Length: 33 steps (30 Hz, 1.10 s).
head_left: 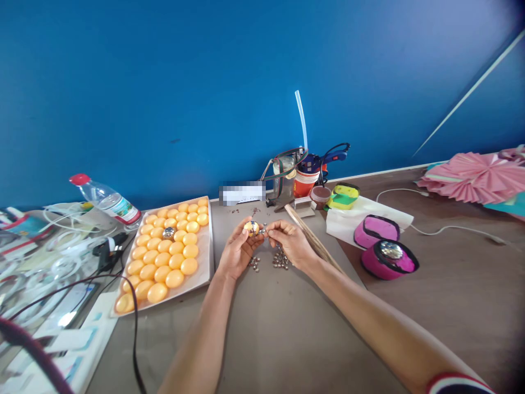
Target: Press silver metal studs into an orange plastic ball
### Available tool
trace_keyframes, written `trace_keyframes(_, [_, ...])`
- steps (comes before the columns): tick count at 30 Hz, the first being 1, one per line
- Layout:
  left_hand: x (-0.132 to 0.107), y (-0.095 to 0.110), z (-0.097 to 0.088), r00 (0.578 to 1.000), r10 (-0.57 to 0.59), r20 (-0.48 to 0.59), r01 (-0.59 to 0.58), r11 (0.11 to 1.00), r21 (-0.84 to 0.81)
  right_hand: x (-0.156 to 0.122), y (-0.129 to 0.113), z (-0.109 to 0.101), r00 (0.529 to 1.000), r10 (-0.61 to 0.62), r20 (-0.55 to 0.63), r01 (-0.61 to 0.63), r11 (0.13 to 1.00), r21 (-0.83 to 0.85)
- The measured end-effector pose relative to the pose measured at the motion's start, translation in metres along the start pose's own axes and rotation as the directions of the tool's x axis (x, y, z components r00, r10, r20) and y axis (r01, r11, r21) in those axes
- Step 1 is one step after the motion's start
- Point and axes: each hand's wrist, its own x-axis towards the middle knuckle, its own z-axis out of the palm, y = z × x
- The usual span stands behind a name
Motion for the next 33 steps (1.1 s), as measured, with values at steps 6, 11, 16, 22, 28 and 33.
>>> trace_keyframes(6, [0.0001,-0.0019,0.0017,1.0,-0.024,0.002,0.024,1.0,0.018,-0.0018,-0.0037,0.003,0.999,-0.032,-0.044,0.028,0.996,-0.086])
trace_keyframes(11, [-0.0009,-0.0041,0.0038,0.999,-0.029,0.027,0.028,0.999,0.028,-0.0034,-0.0043,0.0052,1.0,-0.009,-0.002,0.009,0.998,-0.057])
trace_keyframes(16, [-0.0012,-0.0048,0.0027,0.999,-0.022,0.04,0.02,0.999,0.049,-0.0041,-0.0028,0.006,1.0,0.008,0.018,-0.008,1.0,-0.028])
trace_keyframes(22, [-0.0007,-0.0066,0.0022,0.999,-0.014,0.039,0.012,0.998,0.059,-0.0027,-0.0003,0.005,1.0,-0.015,-0.012,0.014,0.996,-0.084])
trace_keyframes(28, [-0.0006,-0.0073,0.0026,0.999,-0.01,0.035,0.008,0.998,0.062,-0.0028,-0.0016,0.005,1.0,-0.002,-0.005,0.002,0.995,-0.098])
trace_keyframes(33, [-0.0006,-0.0081,0.0027,1.0,-0.007,0.028,0.005,0.998,0.07,-0.0017,0.0007,0.0033,0.999,-0.033,0.001,0.033,0.988,-0.148])
